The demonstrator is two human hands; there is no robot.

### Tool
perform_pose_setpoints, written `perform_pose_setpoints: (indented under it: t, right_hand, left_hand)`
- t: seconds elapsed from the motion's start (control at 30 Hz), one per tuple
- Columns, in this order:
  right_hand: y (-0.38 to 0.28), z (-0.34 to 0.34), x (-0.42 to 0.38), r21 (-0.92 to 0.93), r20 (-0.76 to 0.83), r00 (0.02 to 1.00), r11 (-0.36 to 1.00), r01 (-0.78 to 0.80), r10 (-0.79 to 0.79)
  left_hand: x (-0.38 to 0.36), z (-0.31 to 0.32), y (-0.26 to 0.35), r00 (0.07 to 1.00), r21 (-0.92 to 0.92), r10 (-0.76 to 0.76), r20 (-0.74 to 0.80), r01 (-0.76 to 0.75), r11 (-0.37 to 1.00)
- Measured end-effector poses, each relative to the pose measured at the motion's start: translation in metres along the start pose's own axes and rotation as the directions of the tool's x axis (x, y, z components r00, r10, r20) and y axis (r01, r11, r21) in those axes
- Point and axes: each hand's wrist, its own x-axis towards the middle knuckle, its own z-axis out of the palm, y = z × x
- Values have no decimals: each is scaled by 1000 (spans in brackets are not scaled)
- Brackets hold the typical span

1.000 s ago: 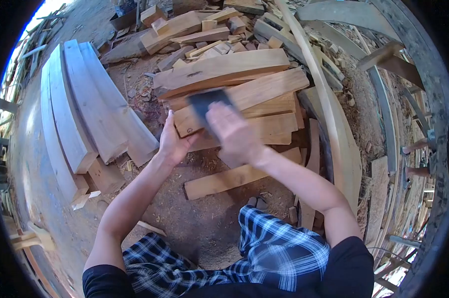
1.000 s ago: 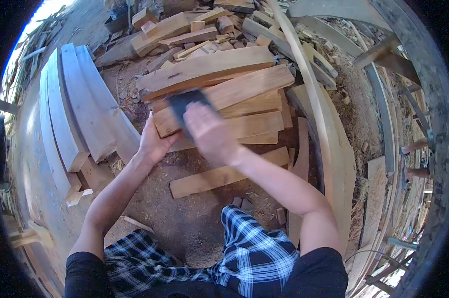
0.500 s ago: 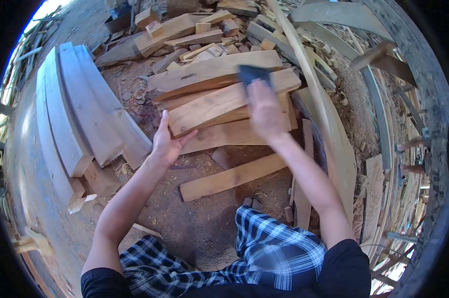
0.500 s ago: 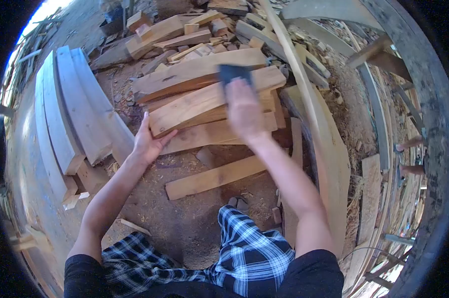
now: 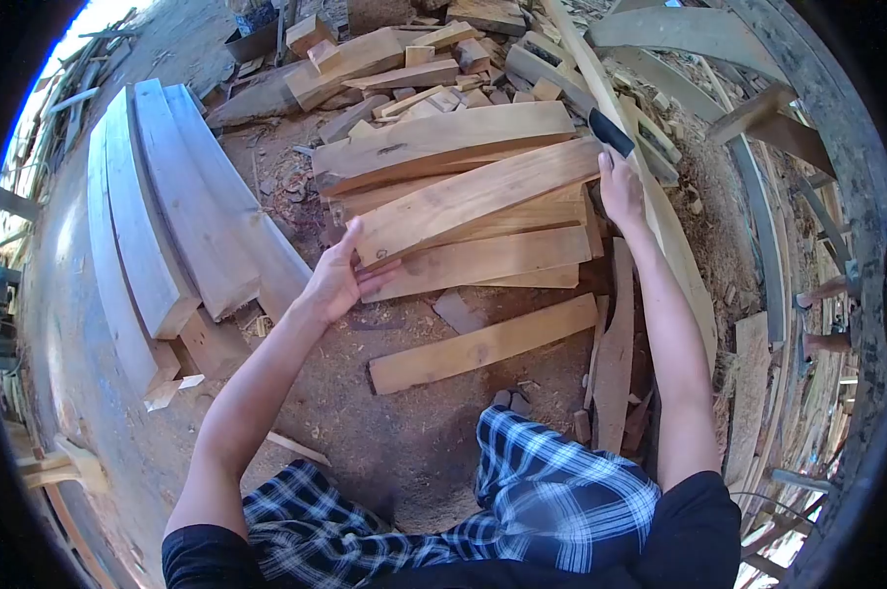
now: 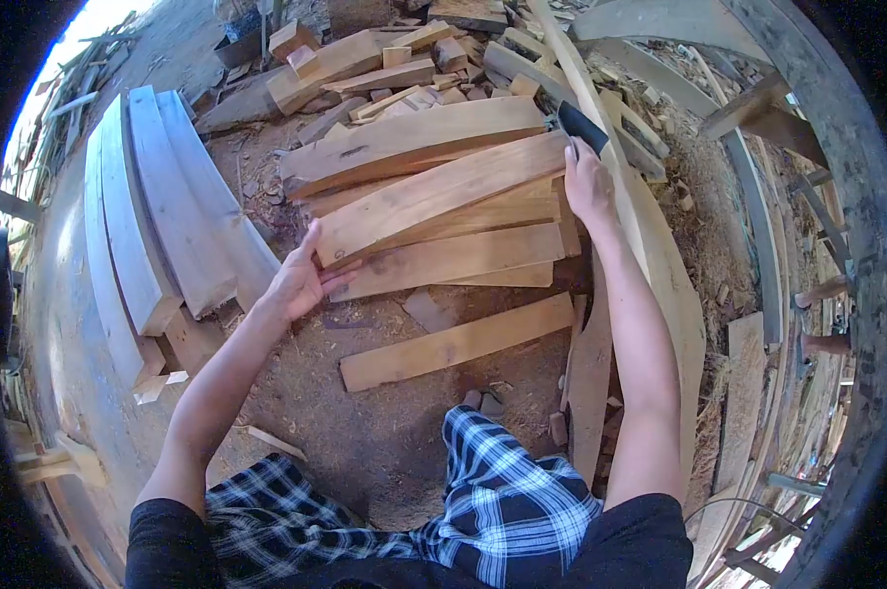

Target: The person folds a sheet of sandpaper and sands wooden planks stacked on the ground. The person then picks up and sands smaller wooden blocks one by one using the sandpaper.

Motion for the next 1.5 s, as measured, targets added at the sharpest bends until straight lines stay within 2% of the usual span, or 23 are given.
perform_pose_setpoints:
  t: [0.07,0.13,0.2,0.27,0.33,0.4,0.47,0.5,0.53,0.57,0.6,0.67,0.77,0.87,0.9,1.0,1.1,1.2,1.27,1.3,1.4,1.47,1.5]
  right_hand:
    - [-1,5,-4,26,35,995,995,-98,98]
    - [12,19,-4,-11,-130,988,997,79,-80]
    - [15,16,-3,43,-178,981,995,88,-79]
    - [12,8,-4,93,-217,973,991,98,-76]
    - [-6,-13,-4,121,-115,979,981,-152,166]
    - [-2,-15,0,108,-96,980,980,-165,176]
    - [1,-11,0,66,-125,992,998,-22,31]
    - [-11,-10,-7,102,-102,990,991,-89,100]
    - [-16,-2,-12,-12,-151,985,997,-81,78]
    - [-11,17,-16,-73,-223,972,996,53,-68]
    - [-54,8,-27,47,-179,979,993,106,-96]
    - [-118,9,-48,9,-144,918,927,376,-370]
    - [-180,21,-74,23,-154,729,735,677,-667]
    - [-180,9,-75,117,-102,702,692,712,-705]
    - [-167,4,-69,143,-80,702,689,710,-707]
    - [-104,-27,-47,144,157,944,952,269,-291]
    - [-12,-26,-20,-52,159,965,978,-203,209]
    - [-19,-13,-36,24,292,929,970,-242,225]
    - [-74,9,-80,190,25,1000,982,14,-19]
    - [-83,17,-88,49,-68,965,965,257,-254]
    - [-70,17,-75,74,-56,944,942,327,-324]
    - [-43,20,-59,176,-33,986,970,169,-166]
    - [-50,-1,-54,230,65,998,973,-15,0]
  left_hand:
    - [1,-8,-3,995,205,56,82,-72,976]
    - [-3,3,-6,982,203,178,65,-187,961]
    - [-7,13,-3,954,197,297,48,-300,933]
    - [-10,23,6,872,289,462,165,-490,822]
    - [-14,33,16,874,284,461,152,-485,827]
    - [-11,36,23,798,347,555,235,-602,719]
    - [-4,32,27,786,345,556,268,-618,707]
    - [-2,31,28,768,355,582,269,-641,681]
    - [1,31,28,746,361,610,269,-665,654]
    - [-3,37,27,736,355,627,257,-675,647]
    - [-1,37,28,734,350,626,263,-677,647]
    - [3,31,27,761,351,611,219,-645,678]
    - [-3,36,27,758,375,607,237,-648,663]
    - [-10,41,26,746,384,616,254,-662,644]
    - [-10,41,26,726,398,630,275,-682,613]
    - [-15,47,29,690,420,660,297,-715,559]
    - [-17,53,29,677,449,663,318,-724,524]
    - [-11,63,22,661,541,639,394,-729,420]
    - [-4,60,10,644,528,662,384,-741,415]
    - [-9,62,11,726,525,605,328,-672,522]
    - [-3,58,6,724,415,636,267,-682,602]
    - [-6,63,4,717,399,649,255,-689,605]
    - [-10,68,5,704,406,656,273,-702,585]
